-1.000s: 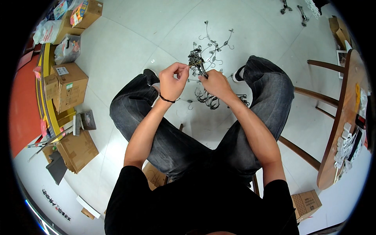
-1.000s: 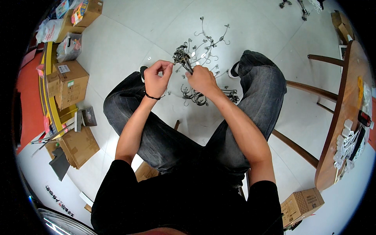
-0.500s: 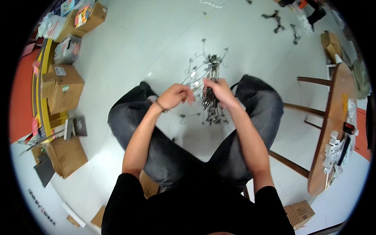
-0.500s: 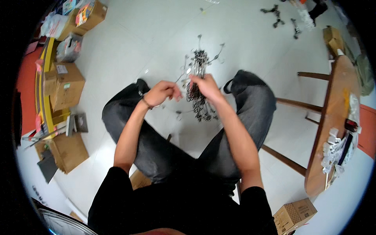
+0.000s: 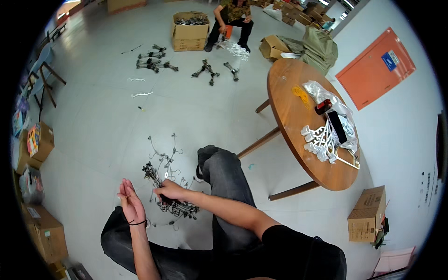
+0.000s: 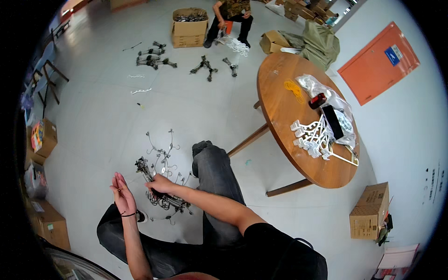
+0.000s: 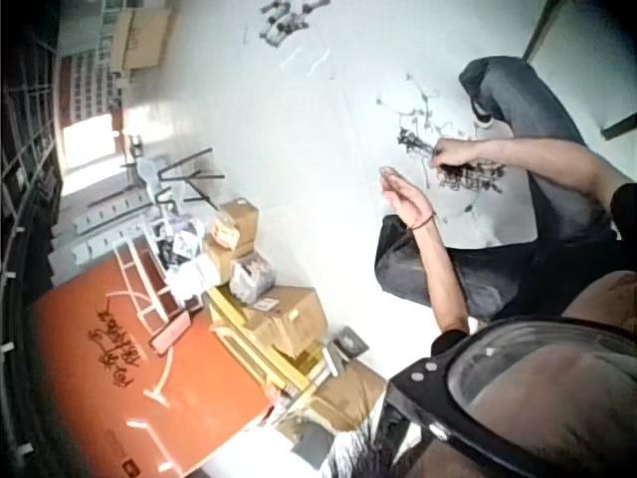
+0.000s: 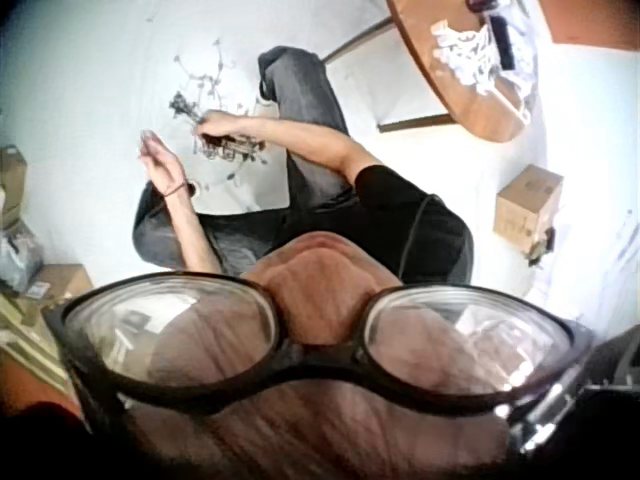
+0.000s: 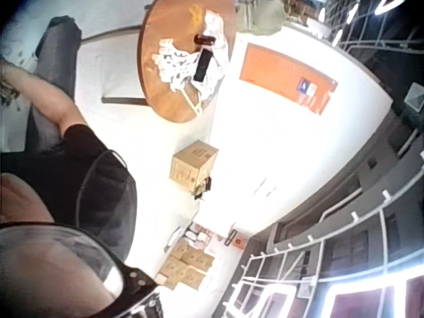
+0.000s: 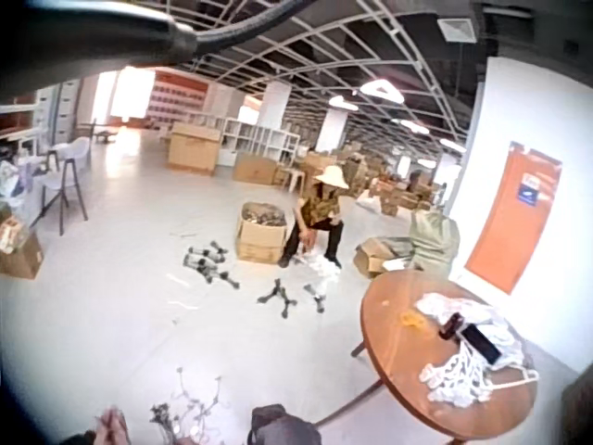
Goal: The person sits on a chair and then on the floor, assembling small metal hooks by hand. They pick up individual hooks from the floor and a cardboard box, attach them to a central bundle, and place the assembled groups onto a nearby table.
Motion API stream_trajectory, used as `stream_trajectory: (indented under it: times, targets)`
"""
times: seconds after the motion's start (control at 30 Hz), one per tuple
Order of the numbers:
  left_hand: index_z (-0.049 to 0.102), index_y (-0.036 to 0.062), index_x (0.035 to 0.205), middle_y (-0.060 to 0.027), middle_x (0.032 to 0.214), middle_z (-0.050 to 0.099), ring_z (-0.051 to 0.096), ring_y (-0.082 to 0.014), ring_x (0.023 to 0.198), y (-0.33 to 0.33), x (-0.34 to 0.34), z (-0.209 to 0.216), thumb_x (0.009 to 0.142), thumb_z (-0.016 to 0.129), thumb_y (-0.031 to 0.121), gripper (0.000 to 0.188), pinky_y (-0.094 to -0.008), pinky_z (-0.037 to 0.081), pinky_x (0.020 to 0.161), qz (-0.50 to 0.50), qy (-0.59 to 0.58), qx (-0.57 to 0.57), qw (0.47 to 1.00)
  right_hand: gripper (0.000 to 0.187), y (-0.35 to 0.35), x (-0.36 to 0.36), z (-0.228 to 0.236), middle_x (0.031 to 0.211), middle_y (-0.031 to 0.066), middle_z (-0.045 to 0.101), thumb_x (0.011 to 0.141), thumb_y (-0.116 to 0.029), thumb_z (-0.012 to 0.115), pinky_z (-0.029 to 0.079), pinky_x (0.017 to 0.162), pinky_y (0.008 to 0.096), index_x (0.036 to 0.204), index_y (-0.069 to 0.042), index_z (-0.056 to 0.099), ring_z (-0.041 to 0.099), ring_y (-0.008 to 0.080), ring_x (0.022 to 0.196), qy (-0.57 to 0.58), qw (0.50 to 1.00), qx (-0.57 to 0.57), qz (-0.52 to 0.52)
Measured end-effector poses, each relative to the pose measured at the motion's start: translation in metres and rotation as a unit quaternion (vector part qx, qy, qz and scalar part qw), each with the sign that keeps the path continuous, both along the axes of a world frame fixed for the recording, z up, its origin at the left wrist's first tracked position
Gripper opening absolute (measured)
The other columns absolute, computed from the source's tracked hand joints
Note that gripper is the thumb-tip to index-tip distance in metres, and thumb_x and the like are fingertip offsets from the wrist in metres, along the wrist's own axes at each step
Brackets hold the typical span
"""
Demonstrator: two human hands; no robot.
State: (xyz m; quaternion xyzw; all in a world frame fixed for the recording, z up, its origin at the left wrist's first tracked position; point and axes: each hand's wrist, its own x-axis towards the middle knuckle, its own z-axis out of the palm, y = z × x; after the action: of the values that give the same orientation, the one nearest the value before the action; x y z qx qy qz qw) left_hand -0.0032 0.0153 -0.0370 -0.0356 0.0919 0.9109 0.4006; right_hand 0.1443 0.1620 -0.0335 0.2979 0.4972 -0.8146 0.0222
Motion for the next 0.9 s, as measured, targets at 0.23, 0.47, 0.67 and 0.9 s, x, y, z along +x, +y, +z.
stream_trajectory:
  times: [0.23,0.47,0.67,0.9]
  targets:
    - [0.032,-0.0108,0.146,-0.0201,0.154,0.035,0.038,-0.0274,0.141,0.042,0.007,0.029,0.107,0.044,0.02,0.051,-0.0347,0.037,0.118,0.161,0.2,-0.284,0.924,0.037,-0.023,-0.018,-0.002,0.064,0.0091,0.066,0.094,-0.028,0.062,0.053,0.059,0.0341,0.075,0.004,0.064,0.067,0.0184,0.059,-0.049,0.967,0.245,-0.039]
    - [0.06,-0.0035,0.132,-0.0113,0.127,0.067,0.063,-0.0177,0.116,0.066,-0.002,0.028,0.097,0.06,0.014,0.038,-0.0311,0.047,0.101,0.17,0.403,-0.549,0.712,0.031,-0.036,-0.035,-0.03,0.087,0.0277,0.068,0.093,-0.022,0.058,0.051,0.073,0.0464,0.097,0.007,0.066,0.068,0.0378,0.077,-0.044,0.916,0.392,-0.081]
    - [0.058,-0.0143,0.123,-0.0208,0.114,0.067,0.066,-0.0207,0.098,0.053,-0.014,0.024,0.099,0.059,0.043,0.062,-0.0304,0.053,0.09,0.017,0.234,-0.372,0.898,0.033,-0.021,-0.037,0.008,0.072,0.0245,0.063,0.094,-0.026,0.062,0.047,0.066,0.0507,0.079,0.003,0.059,0.062,0.046,0.072,-0.111,0.868,0.477,-0.083]
    - [0.051,-0.0096,0.105,-0.0057,0.08,0.056,0.057,-0.0135,0.073,0.015,-0.025,0.056,0.098,0.059,0.05,0.061,-0.0287,0.053,0.076,-0.207,0.194,-0.323,0.903,0.016,0.001,-0.016,0.03,0.078,0.0201,0.067,0.084,-0.017,0.066,0.05,0.068,0.0511,0.081,-0.002,0.062,0.065,0.0425,0.074,-0.044,0.769,0.636,0.044]
